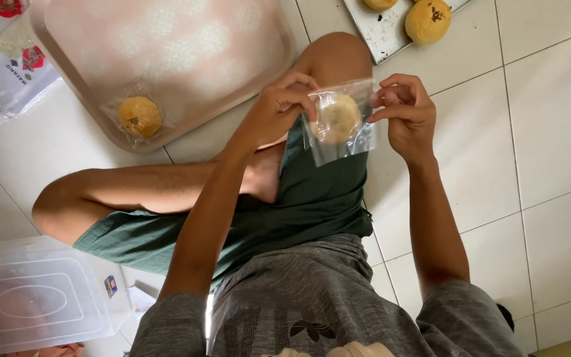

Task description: The person picks up a pastry from a tray by hand and places it into a small clear plastic bag, سپس repeating the process for other pastries.

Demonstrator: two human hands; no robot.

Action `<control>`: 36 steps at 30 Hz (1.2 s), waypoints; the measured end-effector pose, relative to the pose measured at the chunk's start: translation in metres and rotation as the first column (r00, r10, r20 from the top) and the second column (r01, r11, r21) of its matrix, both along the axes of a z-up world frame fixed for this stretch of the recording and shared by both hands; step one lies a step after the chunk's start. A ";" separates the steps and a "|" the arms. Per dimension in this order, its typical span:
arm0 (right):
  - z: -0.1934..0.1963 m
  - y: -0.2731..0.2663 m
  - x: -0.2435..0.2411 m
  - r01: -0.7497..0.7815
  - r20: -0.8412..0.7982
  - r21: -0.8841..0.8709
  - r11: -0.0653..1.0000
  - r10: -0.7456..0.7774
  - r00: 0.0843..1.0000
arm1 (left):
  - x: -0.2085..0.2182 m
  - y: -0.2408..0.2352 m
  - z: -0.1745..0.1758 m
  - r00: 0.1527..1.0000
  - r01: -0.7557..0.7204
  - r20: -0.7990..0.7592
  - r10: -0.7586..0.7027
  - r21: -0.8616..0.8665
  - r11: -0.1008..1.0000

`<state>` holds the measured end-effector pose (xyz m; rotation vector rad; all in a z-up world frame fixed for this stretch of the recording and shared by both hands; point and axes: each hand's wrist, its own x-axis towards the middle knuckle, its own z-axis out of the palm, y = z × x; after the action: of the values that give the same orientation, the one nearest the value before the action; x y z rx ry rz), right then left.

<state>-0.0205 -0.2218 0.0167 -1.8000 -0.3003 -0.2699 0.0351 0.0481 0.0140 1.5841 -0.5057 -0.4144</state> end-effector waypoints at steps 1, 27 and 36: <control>-0.004 -0.002 0.000 0.000 -0.003 0.000 1.000 0.000 1.000 | -0.001 0.000 0.001 1.000 0.000 -0.003 0.000 0.000 1.000; 0.020 0.113 -0.011 0.157 -0.133 -0.240 0.958 -0.192 0.972 | -0.096 0.044 0.009 0.735 -0.676 0.045 0.677 0.127 0.726; 0.005 0.253 0.039 -0.276 0.485 -0.357 0.892 0.430 0.762 | -0.090 0.155 -0.028 0.603 -0.795 -0.549 0.579 -0.358 0.489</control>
<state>0.0189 0.0308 0.0216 -1.8478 -1.1362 -0.4971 -0.0551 0.2028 -0.0144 0.9413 0.3342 0.1098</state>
